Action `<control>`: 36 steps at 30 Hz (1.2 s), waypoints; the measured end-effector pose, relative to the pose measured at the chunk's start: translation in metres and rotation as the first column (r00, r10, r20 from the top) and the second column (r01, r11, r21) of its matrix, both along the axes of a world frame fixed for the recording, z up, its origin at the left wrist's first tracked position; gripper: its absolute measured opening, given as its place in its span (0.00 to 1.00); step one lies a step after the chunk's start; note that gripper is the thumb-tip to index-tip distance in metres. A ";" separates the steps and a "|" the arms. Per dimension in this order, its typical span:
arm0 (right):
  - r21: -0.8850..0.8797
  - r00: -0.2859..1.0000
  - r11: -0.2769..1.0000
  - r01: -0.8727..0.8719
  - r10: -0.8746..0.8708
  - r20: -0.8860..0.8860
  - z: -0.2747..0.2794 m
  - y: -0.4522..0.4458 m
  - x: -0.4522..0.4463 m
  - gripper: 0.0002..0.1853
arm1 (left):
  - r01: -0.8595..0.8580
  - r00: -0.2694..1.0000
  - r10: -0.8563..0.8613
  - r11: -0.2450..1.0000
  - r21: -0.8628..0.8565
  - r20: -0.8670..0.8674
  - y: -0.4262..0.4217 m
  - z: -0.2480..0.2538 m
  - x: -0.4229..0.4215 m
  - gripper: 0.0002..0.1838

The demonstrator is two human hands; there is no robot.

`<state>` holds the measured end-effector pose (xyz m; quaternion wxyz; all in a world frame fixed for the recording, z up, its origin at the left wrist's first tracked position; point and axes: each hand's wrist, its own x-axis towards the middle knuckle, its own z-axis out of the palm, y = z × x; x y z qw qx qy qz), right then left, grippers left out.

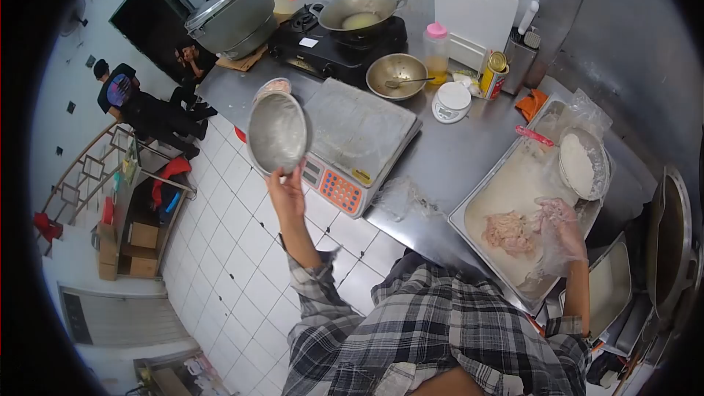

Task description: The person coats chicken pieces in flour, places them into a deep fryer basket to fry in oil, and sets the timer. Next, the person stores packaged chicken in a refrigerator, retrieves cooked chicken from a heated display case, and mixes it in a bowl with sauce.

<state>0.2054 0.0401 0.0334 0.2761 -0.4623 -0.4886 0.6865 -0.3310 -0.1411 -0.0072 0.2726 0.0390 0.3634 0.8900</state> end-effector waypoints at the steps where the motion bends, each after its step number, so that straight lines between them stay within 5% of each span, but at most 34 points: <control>1: -0.050 0.998 0.997 0.053 -0.054 -0.021 0.000 -0.001 0.001 0.10 | -0.066 0.987 0.056 0.996 -0.059 -0.150 -0.001 -0.009 -0.019 0.22; 4: -0.002 0.963 0.968 0.249 -0.248 -0.104 -0.041 0.010 0.021 0.15 | 0.064 0.982 -0.092 0.984 -0.168 -0.164 0.011 -0.022 -0.053 0.24; 6: 0.086 0.957 0.972 0.220 -0.198 -0.213 -0.044 0.016 0.027 0.09 | 0.197 0.957 -0.230 0.963 -0.186 -0.178 0.033 -0.036 -0.056 0.24; 7: 0.112 0.967 0.971 0.209 -0.188 -0.173 -0.036 0.017 0.027 0.09 | 0.262 0.960 -0.275 0.949 -0.175 -0.053 0.045 -0.058 -0.071 0.23; 11: 0.289 0.958 0.919 0.267 -0.285 0.024 -0.017 0.013 0.037 0.09 | 0.350 0.923 -0.382 0.884 -0.311 -0.048 0.085 -0.062 -0.045 0.26; 14: 0.194 0.925 0.950 0.246 -0.289 0.247 -0.018 0.016 0.056 0.11 | 0.334 0.924 -0.374 0.892 -0.304 -0.082 0.092 -0.061 -0.029 0.30; 17: 0.081 0.947 0.989 0.120 -0.138 0.288 -0.031 0.018 0.074 0.12 | 0.311 0.945 -0.328 0.903 -0.298 -0.007 0.081 -0.042 -0.004 0.37; 20: 0.149 0.809 0.987 0.065 -0.139 0.572 -0.054 0.017 0.087 0.11 | 0.264 0.961 -0.273 0.881 -0.392 0.035 0.064 -0.059 0.029 0.41; 22: 0.311 0.421 0.797 -0.518 -0.078 0.904 -0.121 0.045 0.118 0.10 | 0.094 0.992 -0.126 0.859 -0.503 -0.030 0.064 -0.069 0.079 0.41; 24: 0.186 0.160 0.579 -0.794 -0.096 0.982 -0.147 0.061 0.119 0.09 | 0.066 0.979 -0.176 0.740 -0.670 -0.098 0.072 -0.040 0.150 0.38; 27: 0.164 0.097 0.552 -0.817 -0.150 0.984 -0.194 0.070 0.084 0.06 | 0.273 0.835 -0.490 0.764 -0.584 -0.250 0.084 -0.058 0.211 0.28; 30: 0.398 0.284 0.305 -0.865 -0.357 0.890 -0.213 0.068 0.051 0.05 | 0.306 0.660 -0.621 0.736 -0.604 -0.422 0.097 -0.049 0.251 0.27; 33: 0.442 0.355 0.409 -0.799 -0.273 0.894 -0.173 0.082 0.042 0.06 | 0.296 0.563 -0.669 0.711 -0.637 -0.485 0.114 -0.038 0.273 0.26; 36: -0.169 -0.222 0.295 -0.941 -0.158 0.962 -0.164 0.104 0.047 0.06 | 0.238 0.445 -0.683 0.714 -0.659 -0.579 0.125 -0.041 0.282 0.25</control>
